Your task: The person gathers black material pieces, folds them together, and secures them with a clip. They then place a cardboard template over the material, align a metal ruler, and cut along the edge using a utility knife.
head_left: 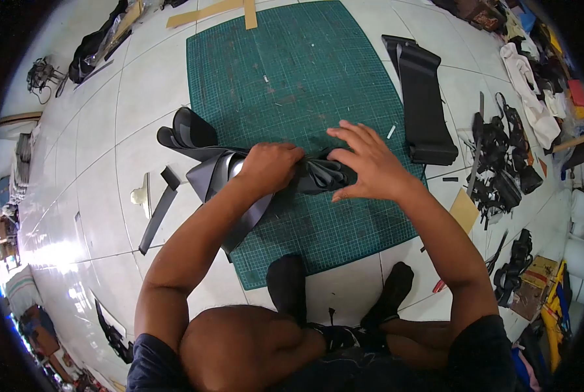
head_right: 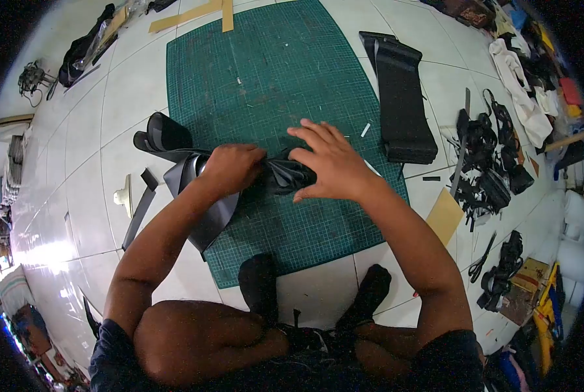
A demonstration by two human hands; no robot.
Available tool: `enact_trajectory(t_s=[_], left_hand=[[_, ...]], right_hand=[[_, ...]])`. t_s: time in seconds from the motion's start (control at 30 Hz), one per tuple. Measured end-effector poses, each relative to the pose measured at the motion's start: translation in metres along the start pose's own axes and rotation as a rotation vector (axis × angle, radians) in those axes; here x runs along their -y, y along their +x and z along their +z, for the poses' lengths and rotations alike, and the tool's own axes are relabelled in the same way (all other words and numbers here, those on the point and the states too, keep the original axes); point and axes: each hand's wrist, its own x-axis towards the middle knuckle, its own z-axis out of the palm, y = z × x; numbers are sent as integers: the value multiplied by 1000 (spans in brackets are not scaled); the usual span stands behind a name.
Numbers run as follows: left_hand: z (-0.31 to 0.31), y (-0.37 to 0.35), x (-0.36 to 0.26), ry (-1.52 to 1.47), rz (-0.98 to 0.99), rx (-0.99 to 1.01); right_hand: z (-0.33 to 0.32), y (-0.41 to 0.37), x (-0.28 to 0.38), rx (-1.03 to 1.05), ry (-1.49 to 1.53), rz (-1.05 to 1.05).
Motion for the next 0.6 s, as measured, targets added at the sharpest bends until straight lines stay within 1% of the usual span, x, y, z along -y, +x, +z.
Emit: enact_trajectory(t_s=[0.03, 0.13, 0.3, 0.43, 0.5, 0.6], left_hand=[[2, 0, 1, -1, 1, -3], [4, 0, 1, -1, 2, -25], [5, -1, -1, 33, -5, -60], [8, -2, -1, 77, 29, -122], [9, -4, -2, 108, 41, -145], [10, -4, -5, 18, -26, -112]], right_hand=[[-3, 3, 2, 22, -24, -22], [-12, 9, 9, 146, -161, 28], [-6, -7, 10, 97, -138, 88], [0, -12, 11, 62, -136, 132], [1, -13, 10, 88, -127, 135], [3, -16, 11, 106, -115, 146]])
